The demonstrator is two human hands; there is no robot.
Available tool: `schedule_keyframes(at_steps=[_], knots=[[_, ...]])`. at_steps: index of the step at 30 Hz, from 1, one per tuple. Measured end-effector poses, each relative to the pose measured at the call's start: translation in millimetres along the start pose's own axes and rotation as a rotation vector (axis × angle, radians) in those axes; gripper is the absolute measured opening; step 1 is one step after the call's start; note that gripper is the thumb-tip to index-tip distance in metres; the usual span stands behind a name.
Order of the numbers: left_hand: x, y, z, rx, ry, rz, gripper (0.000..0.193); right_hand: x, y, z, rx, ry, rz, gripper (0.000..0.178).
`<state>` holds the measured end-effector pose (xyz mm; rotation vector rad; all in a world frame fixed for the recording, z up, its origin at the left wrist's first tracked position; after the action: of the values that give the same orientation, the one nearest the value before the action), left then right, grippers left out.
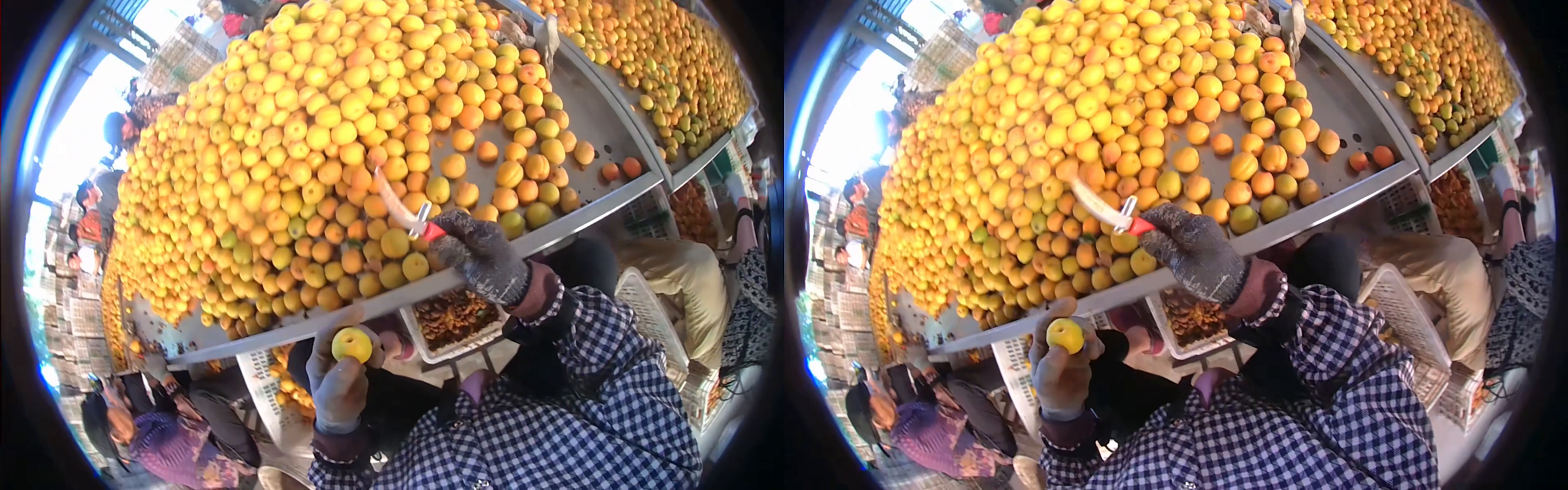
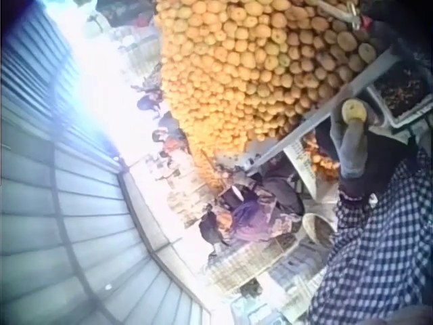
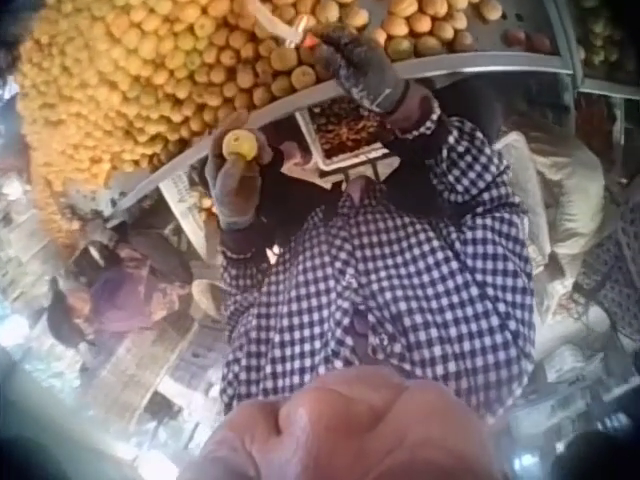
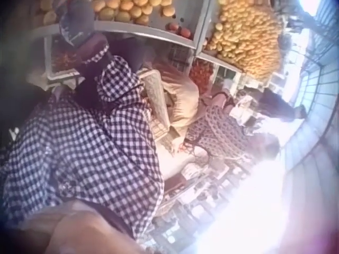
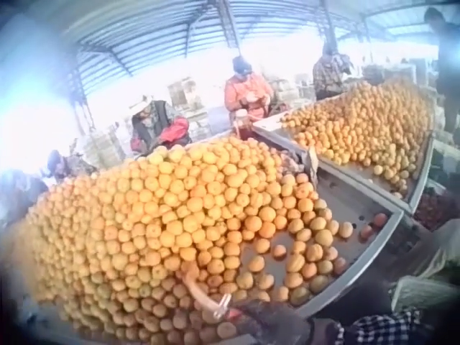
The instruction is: The person picks up an apricot from a pile, cuts it in half using a knife, and removes the pit. They place the pitted apricot halves into a white crate and drop the pit into a separate container, repeating the process.
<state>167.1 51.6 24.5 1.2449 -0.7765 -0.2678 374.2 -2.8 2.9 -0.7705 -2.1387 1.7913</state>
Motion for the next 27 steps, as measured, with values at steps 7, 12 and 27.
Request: schedule_keyframes(at_steps=[7,12,27], knots=[[-2.8,-31.9,50.0,-0.117,0.082,0.117,0.057,30.7,-62.4,99.3,0.121,-0.198,-0.236,0.033],[-2.5,-44.6,62.9,-0.125,0.158,-0.020,0.045,36.9,-53.9,146.2,0.156,-0.343,-0.180,0.026],[-1.1,-38.7,93.7,0.027,0.312,-0.161,0.052,74.9,-56.9,177.0,0.134,-0.348,0.099,0.036]])
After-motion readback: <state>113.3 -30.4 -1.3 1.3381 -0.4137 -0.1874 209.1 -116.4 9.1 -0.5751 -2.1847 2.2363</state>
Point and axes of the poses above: each hand's wrist, its own z-axis away from the middle knuckle, its own x-axis out of the palm, y = z × x, the point moved 7 cm from there along -z, towards the middle knuckle, and after that the axes turned 3 degrees about y, right-handed, at the moved point
